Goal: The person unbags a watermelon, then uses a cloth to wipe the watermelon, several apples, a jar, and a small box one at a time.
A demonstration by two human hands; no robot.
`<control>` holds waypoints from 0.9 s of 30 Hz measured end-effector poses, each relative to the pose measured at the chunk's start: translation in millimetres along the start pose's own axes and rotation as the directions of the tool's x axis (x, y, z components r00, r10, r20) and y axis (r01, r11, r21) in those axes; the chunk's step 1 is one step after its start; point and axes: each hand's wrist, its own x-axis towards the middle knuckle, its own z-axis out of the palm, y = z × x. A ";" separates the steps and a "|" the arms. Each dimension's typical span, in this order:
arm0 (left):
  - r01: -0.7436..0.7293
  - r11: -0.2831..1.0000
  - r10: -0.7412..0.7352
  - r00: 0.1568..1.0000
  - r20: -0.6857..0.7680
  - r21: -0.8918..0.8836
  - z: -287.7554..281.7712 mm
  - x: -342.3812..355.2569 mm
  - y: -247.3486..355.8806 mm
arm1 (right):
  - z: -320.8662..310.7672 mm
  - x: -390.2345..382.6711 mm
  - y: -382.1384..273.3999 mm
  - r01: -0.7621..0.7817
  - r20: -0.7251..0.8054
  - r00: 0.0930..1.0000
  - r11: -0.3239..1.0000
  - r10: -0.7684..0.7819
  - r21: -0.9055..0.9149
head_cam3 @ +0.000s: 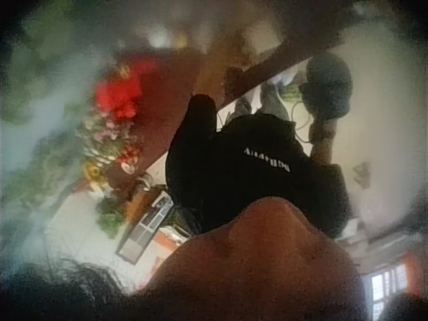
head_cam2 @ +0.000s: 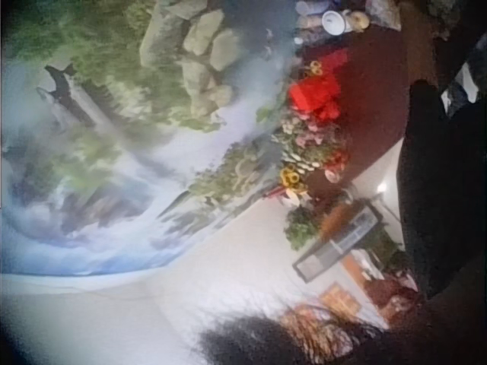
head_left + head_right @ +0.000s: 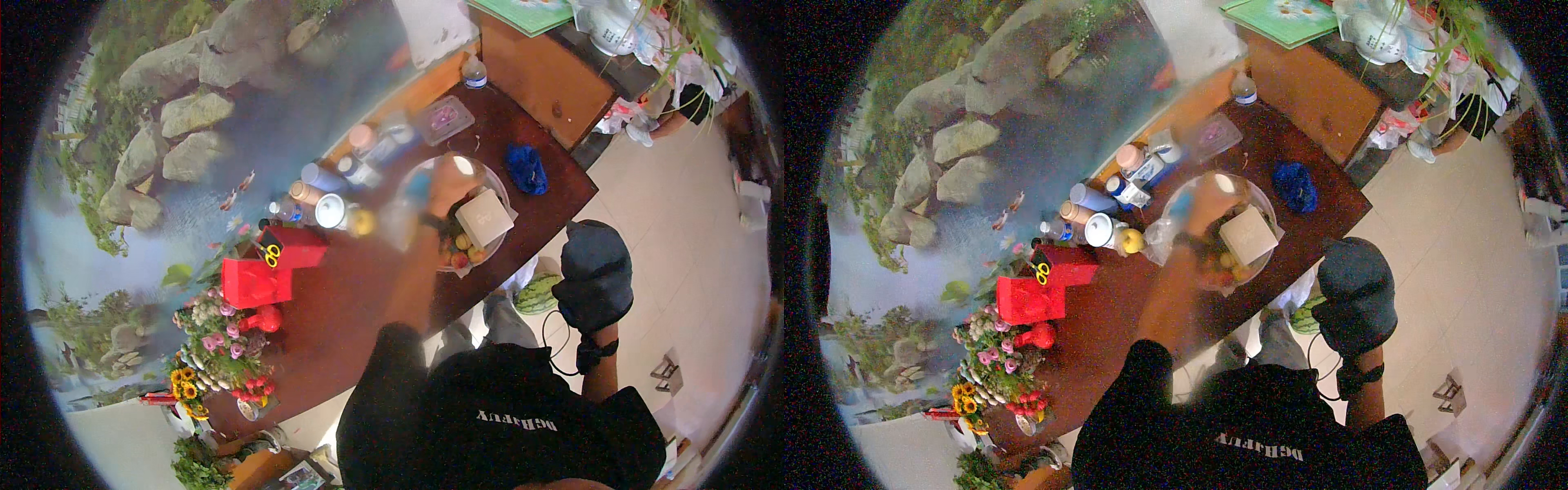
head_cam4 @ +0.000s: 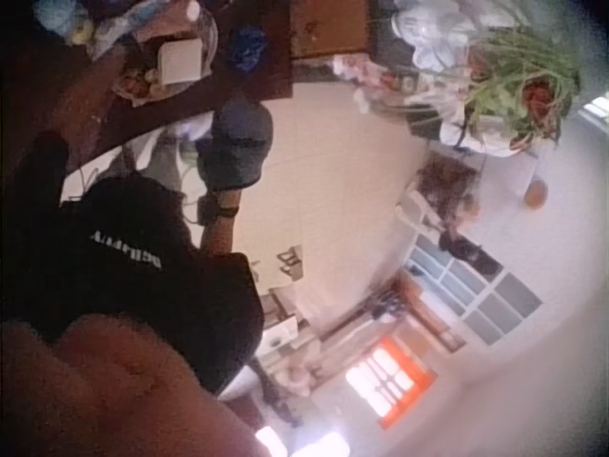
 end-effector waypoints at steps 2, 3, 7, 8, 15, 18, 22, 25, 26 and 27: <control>0.028 0.958 -0.015 0.999 0.047 -0.284 -31.1 -11.9 2.3 | 5.0 1.0 -6.9 0.030 0.006 1.000 1.000 -0.030 0.005; 0.071 0.924 -0.072 0.997 0.010 -0.376 -45.3 -23.6 6.5 | 8.2 0.0 -12.4 0.053 0.011 0.999 0.999 -0.053 0.004; 0.206 0.682 -0.308 0.951 -0.020 -0.701 -109.1 -96.0 58.2 | 36.3 6.7 -45.7 0.200 0.047 0.978 0.979 -0.202 0.042; 0.155 0.539 -0.303 0.953 -0.020 -0.828 -124.9 -114.7 70.7 | 44.5 4.4 -60.7 0.243 0.054 0.968 0.969 -0.246 0.051; 0.047 0.253 -0.239 0.971 -0.015 -0.966 -173.4 -194.0 136.1 | 106.1 -3.0 -144.0 0.559 0.109 0.807 0.810 -0.580 0.176; 0.054 0.335 -0.350 0.934 -0.071 -0.941 -175.1 -221.3 120.8 | 123.8 -11.9 -170.9 0.643 0.133 0.730 0.739 -0.671 0.201; -0.077 0.382 -0.372 0.900 -0.230 -0.921 -191.2 -224.3 131.1 | 129.0 -29.7 -187.2 0.719 0.174 0.645 0.668 -0.744 0.192; -0.121 0.333 -0.307 0.924 -0.229 -0.935 -205.3 -230.0 134.7 | 122.6 -52.4 -194.9 0.774 0.204 0.577 0.609 -0.791 0.175; -0.119 0.332 -0.315 0.921 -0.229 -0.936 -210.7 -231.5 140.4 | 121.9 -59.2 -197.8 0.792 0.210 0.551 0.585 -0.808 0.174; -0.091 0.417 -0.352 0.901 -0.253 -0.904 -216.3 -232.2 147.9 | 121.1 -63.0 -200.9 0.806 0.219 0.531 0.567 -0.819 0.170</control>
